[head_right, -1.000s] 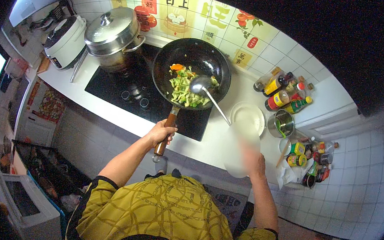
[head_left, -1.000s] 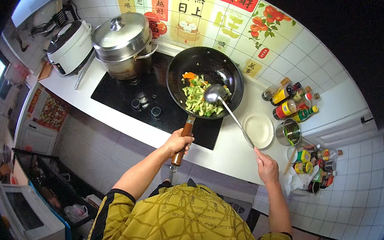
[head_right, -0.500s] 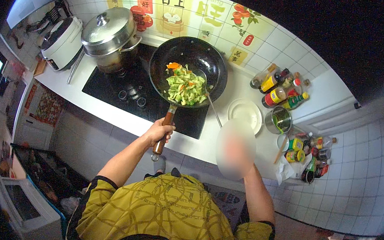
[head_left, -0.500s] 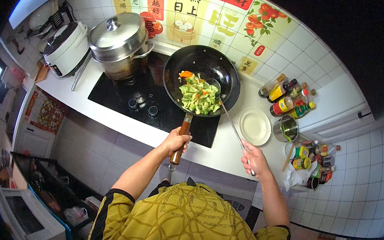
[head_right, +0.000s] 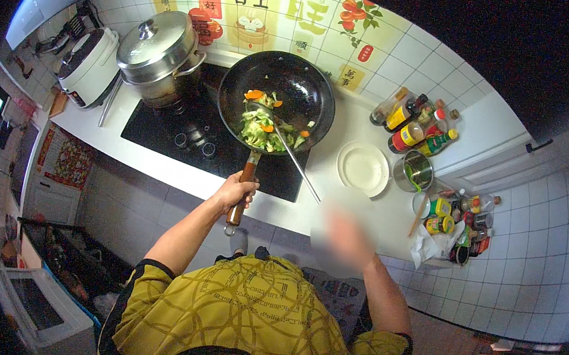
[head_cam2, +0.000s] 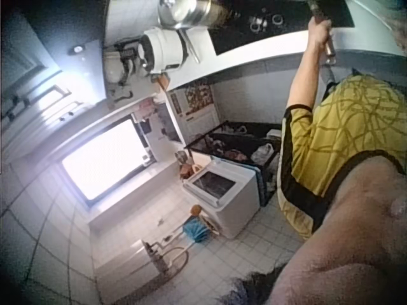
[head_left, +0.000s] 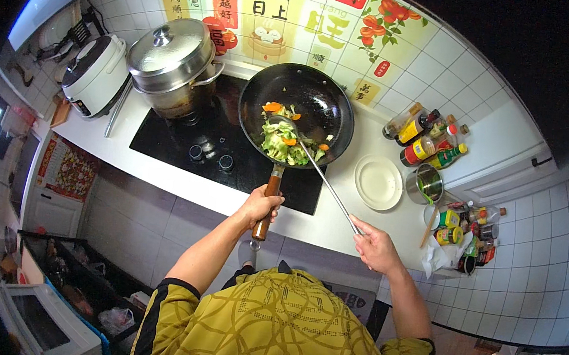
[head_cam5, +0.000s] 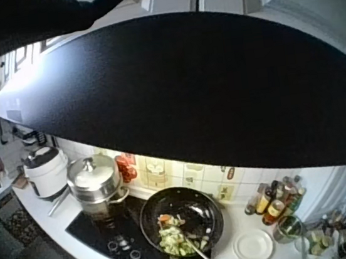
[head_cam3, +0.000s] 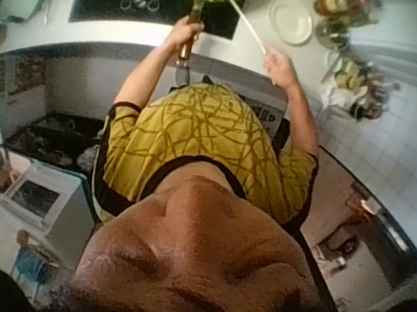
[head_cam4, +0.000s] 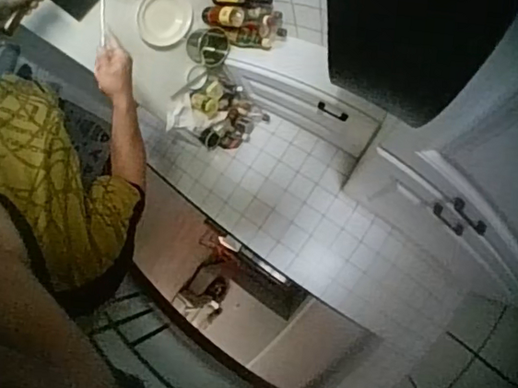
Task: The person stir-fries mixed vegetables in a wok on an electric stove, then transfers the cooked food into a white bowl. After serving, they rinse the wok with water and scrub it with a brush at the sink.
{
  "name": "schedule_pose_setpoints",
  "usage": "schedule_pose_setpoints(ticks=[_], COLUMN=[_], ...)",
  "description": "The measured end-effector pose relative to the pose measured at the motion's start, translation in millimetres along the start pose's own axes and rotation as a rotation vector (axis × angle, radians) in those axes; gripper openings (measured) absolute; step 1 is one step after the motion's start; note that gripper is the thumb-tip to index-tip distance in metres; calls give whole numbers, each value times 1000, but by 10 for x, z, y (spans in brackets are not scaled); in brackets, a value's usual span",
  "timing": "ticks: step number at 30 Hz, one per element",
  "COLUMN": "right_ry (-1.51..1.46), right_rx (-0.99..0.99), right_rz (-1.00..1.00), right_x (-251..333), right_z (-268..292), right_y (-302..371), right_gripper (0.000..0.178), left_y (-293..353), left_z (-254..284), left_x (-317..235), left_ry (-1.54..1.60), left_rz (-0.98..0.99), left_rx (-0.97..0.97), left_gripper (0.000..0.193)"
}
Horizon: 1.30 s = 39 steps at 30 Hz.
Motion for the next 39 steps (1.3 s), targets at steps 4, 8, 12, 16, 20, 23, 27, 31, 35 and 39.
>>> schedule_pose_setpoints(ticks=[4, 8, 12, 16, 20, 23, 27, 31, 35, 39], right_ry=[300, 288, 369, 427, 339, 179, -26, -15, 139, 544], right_rx=[-66, -10, -17, -147, -194, -178, -197, -238, -132, -128], right_rz=[190, 195, 24, 224, 302, 230, -96, -86, -137, 127], right_x=[199, 205, 516, 163, -9, -173, 15, 8, 427, 524], right_z=[16, 67, 8, 12, 103, 259, 438, 398, 85, 3], right_y=[113, 190, 24, -250, -441, -529, -758, -1204, -1273, -1097], right_gripper=[41, 41, 41, 41, 39, 39, 43, 42, 41, 41], left_y=[3, 8, -22, -11, -49, -32, -20, -19, -43, -14], left_z=[8, 9, 8, 12, 48, 34, 23, 19, 60, 8], left_x=[3, -1, 36, -1, 23, 1, 9, -3, 13, -23], left_ry=[13, 20, 32, 25, 66, 63, 40, 25, 54, 75], left_rz=[6, 15, 18, 12, -1, -7, 1, -4, -7, -14], left_rx=[-3, -2, 0, -6, 13, 28, 24, 20, 27, 33], left_gripper=[18, 18, 18, 18, 18, 17, 16, 15, 16, 16])
Point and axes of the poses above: each hand's wrist, its own y-axis away from the middle knuckle, its own z-axis out of the back of the hand, x = y × z, the point moved 3 cm from there along -y, towards the middle knuckle, and after that the axes turned 1 degree about -y, right-handed, at the moved point
